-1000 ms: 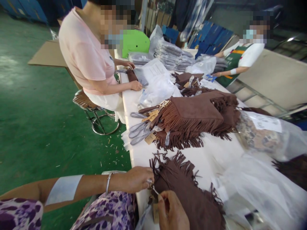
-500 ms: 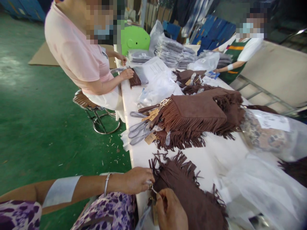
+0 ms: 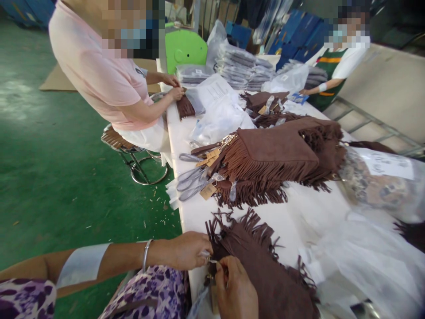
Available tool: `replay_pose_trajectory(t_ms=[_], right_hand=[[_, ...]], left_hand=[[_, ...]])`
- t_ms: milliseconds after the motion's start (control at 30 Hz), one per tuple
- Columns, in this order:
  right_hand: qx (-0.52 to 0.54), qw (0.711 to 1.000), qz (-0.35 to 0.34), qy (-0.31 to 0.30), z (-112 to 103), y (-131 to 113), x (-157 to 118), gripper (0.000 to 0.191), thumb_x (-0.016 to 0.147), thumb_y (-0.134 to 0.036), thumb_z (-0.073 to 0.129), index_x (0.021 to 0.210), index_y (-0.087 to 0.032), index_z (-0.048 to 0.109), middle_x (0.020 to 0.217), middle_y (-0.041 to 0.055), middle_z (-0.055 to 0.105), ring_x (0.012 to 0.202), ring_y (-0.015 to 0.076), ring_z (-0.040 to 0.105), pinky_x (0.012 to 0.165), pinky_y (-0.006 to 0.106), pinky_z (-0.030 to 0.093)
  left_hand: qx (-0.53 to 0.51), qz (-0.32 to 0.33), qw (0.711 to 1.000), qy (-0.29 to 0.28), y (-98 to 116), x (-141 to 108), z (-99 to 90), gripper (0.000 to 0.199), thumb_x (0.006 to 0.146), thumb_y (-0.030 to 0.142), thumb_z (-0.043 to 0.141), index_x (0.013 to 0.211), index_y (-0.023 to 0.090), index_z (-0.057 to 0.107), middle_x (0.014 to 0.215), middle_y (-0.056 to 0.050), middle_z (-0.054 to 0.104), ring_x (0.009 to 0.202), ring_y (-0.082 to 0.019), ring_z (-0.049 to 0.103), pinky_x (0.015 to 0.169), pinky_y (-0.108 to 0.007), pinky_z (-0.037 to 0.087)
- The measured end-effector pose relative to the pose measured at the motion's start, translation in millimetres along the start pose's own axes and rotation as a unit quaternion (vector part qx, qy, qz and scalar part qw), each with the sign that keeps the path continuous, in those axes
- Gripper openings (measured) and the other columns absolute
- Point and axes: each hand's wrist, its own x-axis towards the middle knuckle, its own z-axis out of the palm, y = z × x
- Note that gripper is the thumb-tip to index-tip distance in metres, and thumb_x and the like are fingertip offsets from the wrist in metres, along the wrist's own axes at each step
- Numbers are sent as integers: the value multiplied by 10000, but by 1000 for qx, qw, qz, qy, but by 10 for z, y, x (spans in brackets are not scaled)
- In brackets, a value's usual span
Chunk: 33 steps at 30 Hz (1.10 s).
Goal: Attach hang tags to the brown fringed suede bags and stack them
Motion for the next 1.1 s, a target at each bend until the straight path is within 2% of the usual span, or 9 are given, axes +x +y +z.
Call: replay_pose_trajectory(t_ms=[100, 133, 267, 433, 533, 733, 900, 1033, 1100], right_hand=[[7, 1000, -13, -11, 35, -5, -8, 266, 984, -319, 356, 806, -249, 541, 785, 4, 599, 713, 165, 596, 630, 284, 363], [9, 1000, -18, -9, 46, -9, -11, 279, 988, -322, 348, 801, -248, 542, 782, 4, 598, 701, 162, 593, 623, 283, 361], [10, 999, -26, 18, 77, -22, -23, 332, 1000, -347, 314, 783, -245, 544, 759, 8, 591, 673, 159, 585, 613, 276, 364], [17, 999, -17, 37, 103, -5, -45, 332, 1005, -344, 297, 798, -243, 535, 774, 7, 586, 659, 152, 585, 608, 268, 376], [20, 999, -13, 37, 122, 12, -59, 334, 1007, -354, 290, 798, -248, 528, 780, 3, 581, 659, 153, 585, 607, 267, 378], [24, 999, 7, 24, 146, 32, -78, 316, 1012, -374, 290, 844, -252, 528, 807, -1, 585, 662, 154, 597, 601, 274, 374], [13, 999, -1, 29, 145, 30, -76, 348, 1018, -392, 268, 831, -256, 528, 796, -2, 584, 653, 155, 591, 588, 272, 365], [11, 1000, -4, 23, 154, 50, -91, 383, 1023, -417, 242, 836, -257, 536, 799, -3, 591, 662, 152, 600, 590, 270, 372], [12, 1000, -2, 21, 166, 72, -108, 402, 1026, -424, 226, 851, -258, 547, 807, -4, 600, 669, 148, 610, 588, 268, 377]], left_hand=[[-70, -58, 995, -33, 34, 17, -46, 112, 821, 243, 569, 836, 174, 656, 825, -33, 682, 773, -162, 627, 714, -213, 476], [-108, -91, 989, -53, 46, 21, -63, 180, 859, 277, 517, 779, 167, 636, 744, -26, 663, 686, -149, 615, 648, -208, 468], [-254, -206, 936, -128, 45, 40, -96, 326, 923, 313, 352, 703, 183, 555, 572, -20, 597, 424, -130, 509, 438, -221, 371], [-362, -241, 884, -169, -49, 91, -36, 177, 826, 228, 454, 827, 214, 631, 500, -16, 580, 444, -174, 542, 482, -261, 419], [-406, -257, 862, -163, -90, 110, 7, 224, 766, 165, 480, 904, 218, 649, 467, 2, 560, 459, -188, 569, 522, -287, 461], [-402, -257, 865, -152, -67, 101, 16, 218, 756, 137, 506, 907, 222, 638, 495, -1, 594, 434, -189, 575, 496, -285, 475], [-393, -254, 872, -141, -3, 97, 2, 99, 787, 165, 514, 824, 209, 594, 538, -41, 629, 444, -192, 598, 502, -283, 484], [-353, -248, 891, -143, -15, 88, 18, 93, 800, 212, 496, 813, 189, 585, 608, -61, 660, 481, -201, 624, 474, -259, 460], [-307, -233, 914, -130, -17, 78, 15, 124, 806, 213, 464, 820, 177, 582, 621, -46, 661, 490, -198, 626, 459, -241, 438]])
